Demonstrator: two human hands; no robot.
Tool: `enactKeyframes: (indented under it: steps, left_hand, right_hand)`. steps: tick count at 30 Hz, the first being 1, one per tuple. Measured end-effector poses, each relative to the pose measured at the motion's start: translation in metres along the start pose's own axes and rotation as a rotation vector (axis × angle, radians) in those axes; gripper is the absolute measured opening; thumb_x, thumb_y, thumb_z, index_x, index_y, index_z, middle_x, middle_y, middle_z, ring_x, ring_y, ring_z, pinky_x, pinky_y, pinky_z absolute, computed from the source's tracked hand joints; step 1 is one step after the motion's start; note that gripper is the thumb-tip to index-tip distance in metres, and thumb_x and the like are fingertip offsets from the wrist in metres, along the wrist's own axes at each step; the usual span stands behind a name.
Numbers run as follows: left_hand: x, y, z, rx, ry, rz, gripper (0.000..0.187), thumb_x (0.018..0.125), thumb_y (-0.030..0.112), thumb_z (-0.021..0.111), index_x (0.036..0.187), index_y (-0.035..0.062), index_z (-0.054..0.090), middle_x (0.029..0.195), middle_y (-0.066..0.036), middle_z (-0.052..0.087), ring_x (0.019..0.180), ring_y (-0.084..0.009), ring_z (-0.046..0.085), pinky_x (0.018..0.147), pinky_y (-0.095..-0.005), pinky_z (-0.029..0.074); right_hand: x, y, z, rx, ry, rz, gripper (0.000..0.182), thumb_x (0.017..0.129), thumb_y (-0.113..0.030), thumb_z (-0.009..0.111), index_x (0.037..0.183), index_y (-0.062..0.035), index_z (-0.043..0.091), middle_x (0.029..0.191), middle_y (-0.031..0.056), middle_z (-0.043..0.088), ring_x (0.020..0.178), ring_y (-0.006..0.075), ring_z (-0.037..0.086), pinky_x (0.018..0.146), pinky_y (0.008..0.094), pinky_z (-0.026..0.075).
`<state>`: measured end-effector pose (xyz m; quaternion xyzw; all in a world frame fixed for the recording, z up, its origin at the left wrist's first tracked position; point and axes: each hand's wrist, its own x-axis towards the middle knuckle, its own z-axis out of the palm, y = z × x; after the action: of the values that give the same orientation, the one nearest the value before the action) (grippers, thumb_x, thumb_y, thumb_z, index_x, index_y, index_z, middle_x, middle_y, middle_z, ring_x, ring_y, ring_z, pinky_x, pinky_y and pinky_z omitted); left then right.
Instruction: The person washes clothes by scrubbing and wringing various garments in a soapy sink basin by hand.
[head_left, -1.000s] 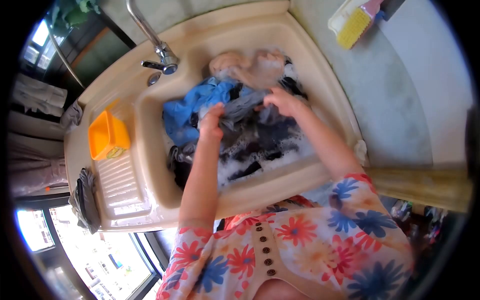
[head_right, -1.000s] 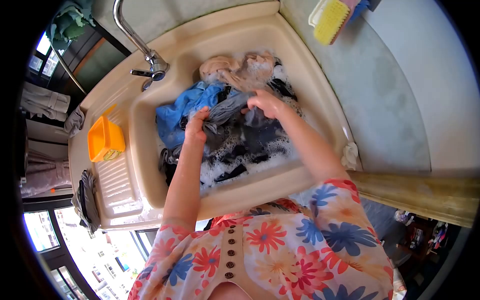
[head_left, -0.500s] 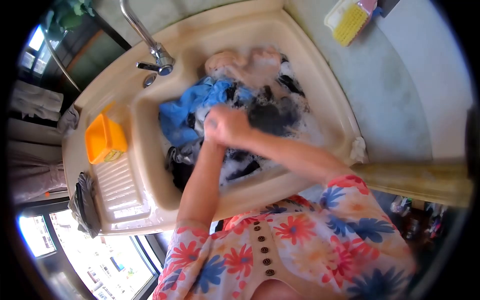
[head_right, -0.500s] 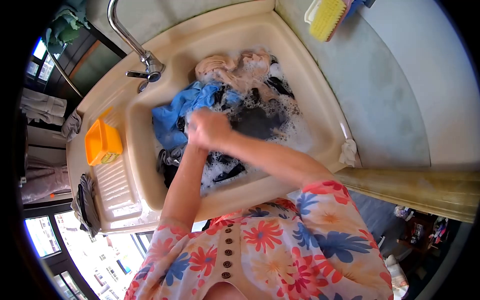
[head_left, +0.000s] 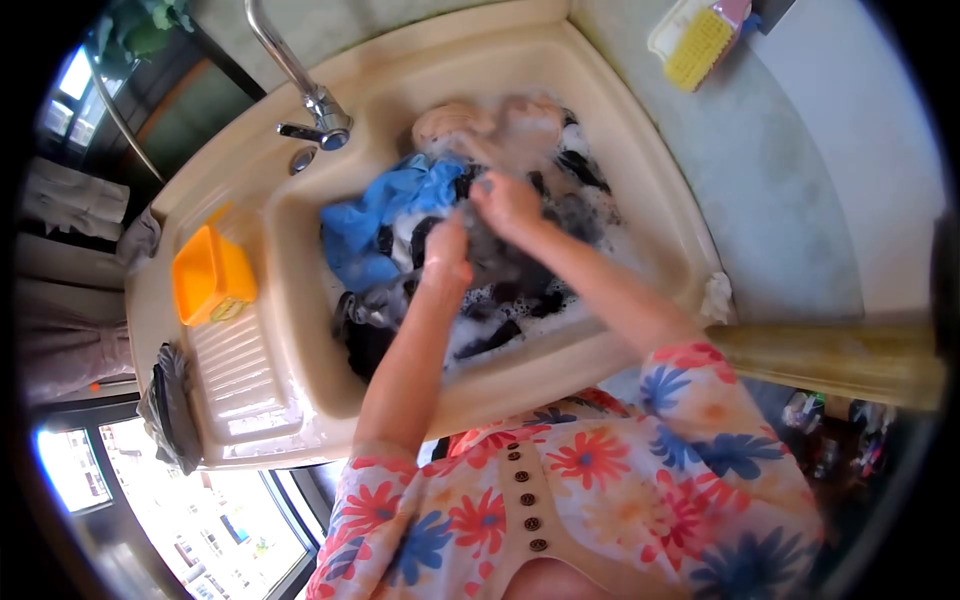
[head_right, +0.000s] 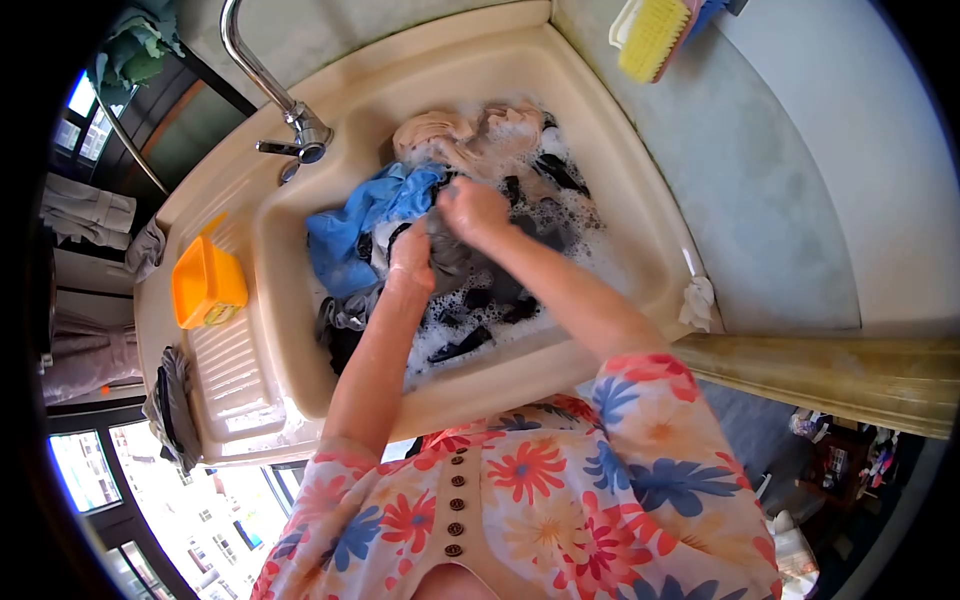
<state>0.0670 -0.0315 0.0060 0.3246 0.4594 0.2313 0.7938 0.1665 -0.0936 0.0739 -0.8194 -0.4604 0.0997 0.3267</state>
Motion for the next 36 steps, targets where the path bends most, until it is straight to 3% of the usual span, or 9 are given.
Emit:
enactKeyframes:
  steps: [4,10,14,18,21,24,31,33,36]
  left_hand:
    - [-0.061,0.045,0.033,-0.187,-0.271,-0.123,0.018,0.08,0.014,0.054,0.088,-0.0016,0.06,0.081,-0.007,0.061,0.073,-0.0158,0.058,0.065,-0.0291,0.048]
    - [-0.073,0.063,0.026,-0.051,-0.47,0.082,0.024,0.076,0.017,0.061,0.093,0.0,0.061,0.084,-0.009,0.062,0.079,-0.0164,0.059,0.073,-0.0295,0.047]
    - [-0.064,0.053,0.019,1.534,-0.409,0.171,0.042,0.06,0.028,0.076,0.087,-0.0021,0.064,0.08,-0.005,0.064,0.068,-0.0127,0.056,0.067,-0.025,0.045]
    - [-0.056,0.066,-0.005,1.051,-0.304,0.207,0.04,0.064,0.031,0.074,0.087,-0.0001,0.064,0.072,-0.005,0.062,0.056,-0.0133,0.054,0.053,-0.0263,0.045]
    - [-0.044,0.069,-0.017,0.276,-0.11,0.101,0.048,0.065,0.033,0.072,0.092,-0.0048,0.059,0.08,-0.011,0.061,0.072,-0.0237,0.057,0.065,-0.0329,0.047]
    - [-0.031,0.059,-0.024,-0.173,-0.272,0.043,0.023,0.066,0.008,0.06,0.087,-0.0007,0.058,0.087,-0.012,0.058,0.081,-0.024,0.054,0.069,-0.0326,0.046]
    - [-0.026,0.036,-0.003,-0.323,-0.129,-0.032,0.034,0.074,0.008,0.051,0.108,0.0058,0.052,0.102,-0.008,0.053,0.093,-0.0241,0.05,0.084,-0.0358,0.042]
    - [-0.033,0.042,0.004,-0.467,-0.126,-0.196,0.033,0.081,0.012,0.047,0.114,0.0075,0.048,0.106,-0.007,0.052,0.096,-0.0258,0.052,0.085,-0.0389,0.042]
    - [-0.043,0.026,0.019,-0.357,0.018,-0.087,0.026,0.084,0.016,0.045,0.106,0.0027,0.051,0.101,-0.007,0.054,0.092,-0.0218,0.052,0.08,-0.0339,0.043]
  right_hand:
    - [0.039,0.058,-0.027,0.261,-0.339,-0.079,0.023,0.077,-0.02,0.059,0.096,-0.007,0.059,0.089,0.0081,0.062,0.083,0.0138,0.057,0.075,0.0298,0.045]
    - [-0.008,0.015,-0.055,0.846,-0.681,0.077,0.059,0.073,-0.02,0.067,0.122,0.0015,0.042,0.11,0.0122,0.053,0.101,0.0165,0.049,0.088,0.0266,0.037]
    - [0.01,0.025,-0.098,1.113,-0.503,0.193,0.049,0.074,-0.01,0.063,0.12,-0.002,0.045,0.098,0.0108,0.057,0.083,0.0152,0.058,0.072,0.0274,0.049]
    - [0.012,0.047,-0.12,1.216,-0.437,0.265,0.045,0.077,-0.019,0.061,0.115,0.0003,0.048,0.099,0.0133,0.057,0.085,0.0133,0.057,0.071,0.0267,0.048]
    - [-0.015,0.026,-0.126,0.4,-0.908,0.435,0.055,0.07,-0.028,0.069,0.11,0.0028,0.049,0.087,0.013,0.059,0.072,0.0143,0.058,0.057,0.0273,0.047]
    - [-0.03,0.025,-0.092,0.381,-0.974,0.229,0.05,0.064,-0.023,0.072,0.1,0.0053,0.052,0.071,0.0099,0.059,0.054,0.0178,0.057,0.041,0.0276,0.042]
    - [0.011,0.026,-0.054,1.108,-0.603,0.461,0.032,0.066,-0.002,0.052,0.098,-0.003,0.057,0.084,0.0124,0.06,0.082,0.0238,0.059,0.059,0.0363,0.052]
    - [-0.009,-0.013,-0.019,0.5,-0.126,-0.382,0.018,0.065,-0.007,0.055,0.083,-0.0082,0.061,0.077,0.0139,0.059,0.077,0.0252,0.06,0.062,0.035,0.05]
    - [-0.02,-0.027,0.011,0.296,0.059,-0.356,0.009,0.067,-0.017,0.058,0.07,-0.0084,0.057,0.071,0.0139,0.056,0.067,0.0325,0.057,0.059,0.0414,0.046]
